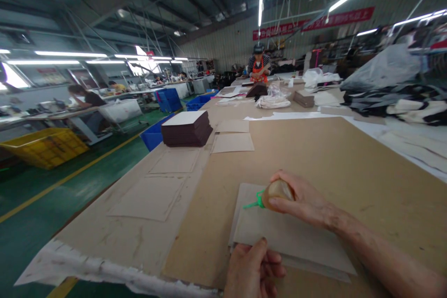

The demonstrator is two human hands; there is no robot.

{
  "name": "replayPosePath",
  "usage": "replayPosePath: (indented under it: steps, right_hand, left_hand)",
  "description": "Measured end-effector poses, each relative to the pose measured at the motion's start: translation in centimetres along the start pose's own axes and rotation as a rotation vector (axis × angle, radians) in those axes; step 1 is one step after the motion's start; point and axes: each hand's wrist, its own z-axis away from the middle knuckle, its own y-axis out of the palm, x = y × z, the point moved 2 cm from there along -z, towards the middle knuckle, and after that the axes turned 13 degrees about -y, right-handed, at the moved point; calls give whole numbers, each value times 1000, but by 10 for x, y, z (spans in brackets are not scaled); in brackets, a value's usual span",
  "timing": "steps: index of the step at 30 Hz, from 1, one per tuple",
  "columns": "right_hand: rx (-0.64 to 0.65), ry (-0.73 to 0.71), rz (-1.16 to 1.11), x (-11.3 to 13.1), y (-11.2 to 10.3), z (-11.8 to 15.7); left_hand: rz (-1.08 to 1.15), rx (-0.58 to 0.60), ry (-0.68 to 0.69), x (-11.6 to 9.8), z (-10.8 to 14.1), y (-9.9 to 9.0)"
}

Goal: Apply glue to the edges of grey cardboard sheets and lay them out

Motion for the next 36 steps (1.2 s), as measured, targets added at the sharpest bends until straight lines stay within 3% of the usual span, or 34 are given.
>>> replayPosePath:
  steps: [6, 11, 16, 27, 36]
  right_hand:
    - [27, 3, -14, 17, -6, 16]
    - [-97, -5, 196, -3, -6, -9]
    - [-92, -69, 321, -12, -4, -29]
    - [-23, 83, 360, -21, -60, 8]
    - [-49, -69, 375, -6, -17, -39]
  left_hand:
    - [9, -37, 24, -2, 5, 3]
    - [14, -91, 23, -5, 8, 5]
    - [12, -111, 29, -5, 9, 4]
    - [-12, -52, 11, -4, 4, 1]
    - [10, -148, 44, -4, 7, 3]
